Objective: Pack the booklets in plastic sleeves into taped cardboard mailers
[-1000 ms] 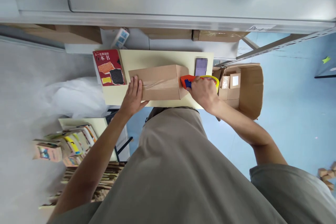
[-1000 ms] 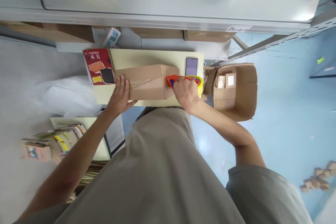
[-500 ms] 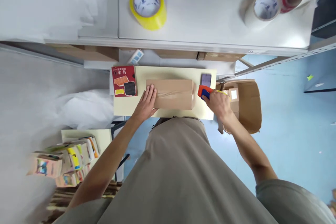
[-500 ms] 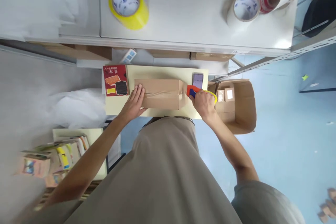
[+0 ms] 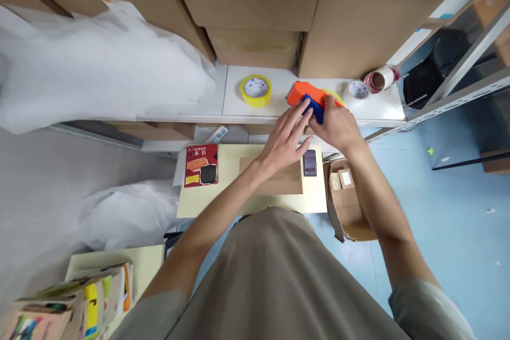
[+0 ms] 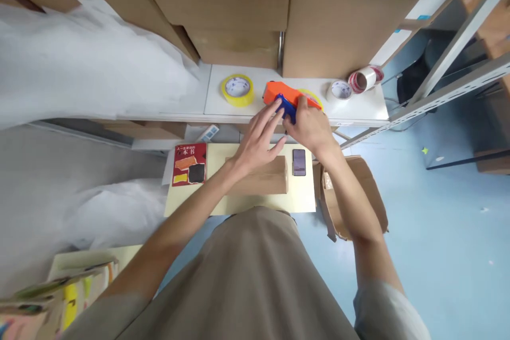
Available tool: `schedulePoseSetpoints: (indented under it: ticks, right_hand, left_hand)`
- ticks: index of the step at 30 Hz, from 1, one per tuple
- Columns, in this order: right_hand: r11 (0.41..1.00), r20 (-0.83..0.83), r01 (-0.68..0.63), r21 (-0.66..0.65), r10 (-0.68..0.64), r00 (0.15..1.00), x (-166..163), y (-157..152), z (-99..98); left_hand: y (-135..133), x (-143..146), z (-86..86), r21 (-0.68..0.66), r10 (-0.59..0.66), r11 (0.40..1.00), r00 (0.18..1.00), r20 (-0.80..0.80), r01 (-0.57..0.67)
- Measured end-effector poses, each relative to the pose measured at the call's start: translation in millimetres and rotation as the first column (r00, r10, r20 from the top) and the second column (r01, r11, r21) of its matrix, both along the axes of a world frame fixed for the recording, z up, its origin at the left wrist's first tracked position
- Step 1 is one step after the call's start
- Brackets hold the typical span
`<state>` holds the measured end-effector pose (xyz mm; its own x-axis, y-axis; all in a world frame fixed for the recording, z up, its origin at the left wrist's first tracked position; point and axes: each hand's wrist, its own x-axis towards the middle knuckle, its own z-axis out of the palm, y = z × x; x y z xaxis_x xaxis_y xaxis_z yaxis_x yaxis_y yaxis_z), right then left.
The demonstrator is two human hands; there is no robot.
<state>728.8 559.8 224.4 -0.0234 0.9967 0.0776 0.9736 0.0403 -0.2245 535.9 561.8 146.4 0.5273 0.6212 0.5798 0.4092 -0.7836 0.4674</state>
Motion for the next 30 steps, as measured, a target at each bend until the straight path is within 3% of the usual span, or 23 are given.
schedulePoseSetpoints:
  ticks: [3, 6, 9, 11, 14, 17, 19, 21, 23, 25, 30]
  right_hand:
    - [0.997, -0.006, -0.061, 0.044, 0.061, 0.998, -13, 55, -25.2]
    - [0.998, 0.014, -0.067, 0.019, 0.067, 0.998, -22, 91, -51.5]
    - [0.998, 0.040, -0.049, -0.025, 0.050, 0.998, -22, 103, -66.8]
    - [1.000, 0.044, -0.009, 0.020, 0.008, 0.999, -17, 98, -72.7]
    - [0.977, -0.052, 0.072, 0.199, -0.063, 0.997, -10, 65, -86.6]
    - [0.947, -0.234, 0.148, 0.284, -0.082, 0.969, -12, -1, -115.7]
    - [0.955, -0.333, 0.210, 0.210, -0.133, 0.934, -24, -57, -140.5]
    - [0.957, -0.389, 0.287, 0.031, -0.253, 0.886, -43, -107, -163.8]
    - [0.924, -0.383, 0.339, -0.177, -0.382, 0.841, -67, -142, -181.4]
    - [0.892, -0.339, 0.369, -0.261, -0.443, 0.830, -90, -159, -191.6]
    - [0.867, -0.228, 0.450, -0.213, -0.492, 0.840, -120, -152, -196.8]
  left_hand:
    - [22, 14, 4.7, -0.006, 0.007, 1.000, 0.999, 0.032, -0.007]
    - [20, 9, 1.7, -0.058, 0.022, 0.998, 0.999, 0.026, -0.020]
    - [5, -8, -3.3, -0.137, 0.037, 0.990, 0.999, 0.003, -0.036]
    - [-7, -25, -11.7, -0.206, 0.068, 0.976, 0.998, -0.011, -0.069]
    - [-29, -60, -38.3, -0.325, 0.186, 0.927, 0.982, -0.035, -0.187]
    - [-62, -103, -78.8, -0.477, 0.405, 0.780, 0.908, -0.110, -0.405]
    - [-88, -127, -106.2, -0.588, 0.528, 0.596, 0.819, -0.226, -0.546]
    - [-112, -140, -129.1, -0.674, 0.563, 0.406, 0.750, -0.347, -0.617]
    - [-128, -140, -145.8, -0.726, 0.562, 0.288, 0.724, -0.400, -0.624]
    - [-136, -128, -156.2, -0.744, 0.576, 0.256, 0.716, -0.395, -0.617]
    - [-139, -91, -165.6, -0.661, 0.637, 0.276, 0.648, -0.417, -0.697]
